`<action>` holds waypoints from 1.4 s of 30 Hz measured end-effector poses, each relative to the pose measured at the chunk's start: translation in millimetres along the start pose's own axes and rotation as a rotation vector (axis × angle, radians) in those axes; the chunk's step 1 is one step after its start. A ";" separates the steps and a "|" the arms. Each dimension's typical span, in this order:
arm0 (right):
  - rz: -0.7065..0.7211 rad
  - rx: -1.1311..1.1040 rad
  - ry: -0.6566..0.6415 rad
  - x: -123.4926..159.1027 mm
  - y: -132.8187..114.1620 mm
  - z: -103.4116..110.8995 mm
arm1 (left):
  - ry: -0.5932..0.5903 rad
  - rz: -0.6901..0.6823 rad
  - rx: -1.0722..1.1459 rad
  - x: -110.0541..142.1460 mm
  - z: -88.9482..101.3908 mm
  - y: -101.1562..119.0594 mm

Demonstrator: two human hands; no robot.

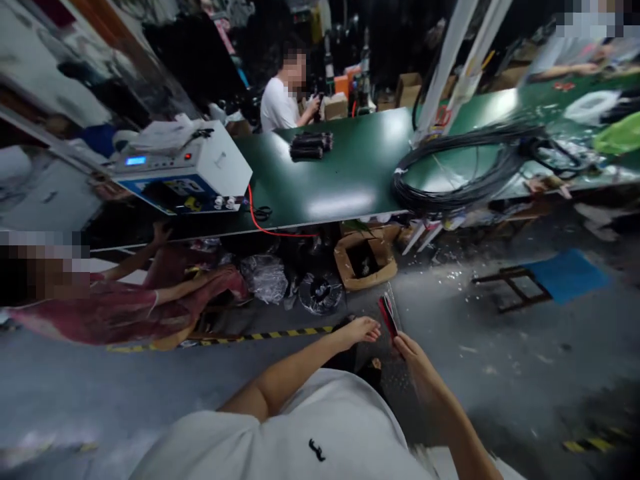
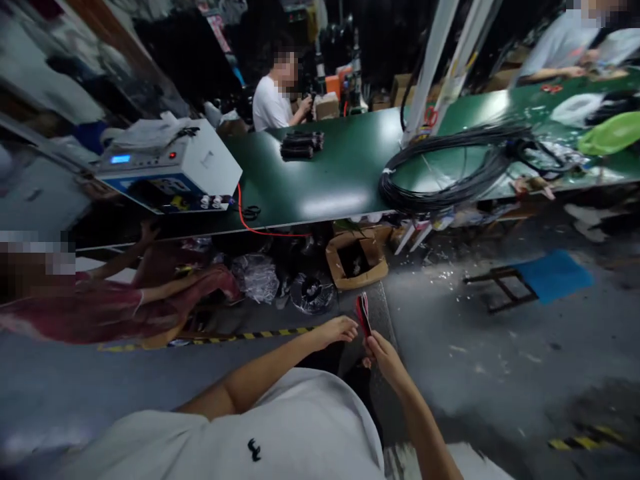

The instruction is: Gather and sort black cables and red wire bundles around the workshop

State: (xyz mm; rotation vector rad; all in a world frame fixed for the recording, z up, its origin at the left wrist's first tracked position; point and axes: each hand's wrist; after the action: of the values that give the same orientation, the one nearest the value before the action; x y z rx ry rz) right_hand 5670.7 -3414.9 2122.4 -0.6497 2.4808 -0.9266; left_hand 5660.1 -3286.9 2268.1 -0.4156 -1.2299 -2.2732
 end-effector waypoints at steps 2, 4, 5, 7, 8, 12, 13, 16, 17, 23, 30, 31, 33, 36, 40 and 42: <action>0.027 0.117 -0.013 -57.3 -24.0 21.5 | 0.071 0.019 0.003 -18.4 26.1 10.4; 0.077 0.279 -0.027 -126.3 -54.8 36.2 | 0.117 0.028 0.013 -37.9 50.5 23.1; 0.114 0.376 -0.023 -164.2 -73.3 40.3 | 0.142 0.033 0.009 -48.6 61.9 31.2; 0.217 0.611 -0.003 -245.0 -115.3 41.4 | 0.201 0.038 -0.014 -71.0 84.4 51.9; 0.277 0.725 0.012 -287.0 -137.0 38.7 | 0.233 0.039 -0.022 -82.0 96.1 64.3; 0.394 0.914 0.048 -450.3 -203.2 17.1 | 0.485 -0.110 -0.184 -117.0 147.2 119.9; 0.402 0.914 0.050 -485.5 -211.3 12.4 | 0.566 -0.171 -0.252 -122.9 160.0 133.5; 0.420 0.910 0.048 -565.9 -216.6 6.7 | 0.704 -0.303 -0.421 -136.8 193.7 171.3; 0.427 0.902 0.050 -583.9 -214.0 7.7 | 0.707 -0.326 -0.478 -141.6 203.0 183.4; 0.550 0.926 0.016 -615.3 -199.5 26.2 | 0.616 -0.250 -1.108 -198.6 249.3 264.4; 0.326 0.863 0.118 -487.0 -157.9 101.7 | 0.603 -0.185 -1.435 -293.2 260.4 335.1; 0.283 0.854 0.134 -452.0 -137.4 120.4 | 0.601 -0.171 -1.440 -299.1 257.0 337.3; 0.119 0.781 0.188 -374.3 -87.5 159.7 | 0.620 -0.144 -1.435 -304.0 250.4 336.8; -0.220 0.634 0.292 -251.5 -10.9 211.8 | 0.711 -0.105 -1.373 -299.3 243.1 330.9; -0.564 0.458 0.517 -109.9 54.3 242.8 | 1.016 -0.097 -1.157 -290.5 212.0 329.9; -0.589 0.346 0.632 -59.6 73.5 241.4 | 1.162 -0.100 -1.060 -292.8 173.7 331.0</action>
State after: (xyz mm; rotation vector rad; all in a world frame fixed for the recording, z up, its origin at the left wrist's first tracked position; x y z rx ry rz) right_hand 5824.3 -3452.5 1916.9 -1.1279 2.5509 -1.9931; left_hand 6093.5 -3204.7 2443.7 0.6007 0.5500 -2.3781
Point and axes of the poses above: each hand's wrist, its own x-axis away from the middle knuckle, its own z-axis out of the back of the hand, y = z × x, and after that the axes turned 6 degrees about -x, right-handed
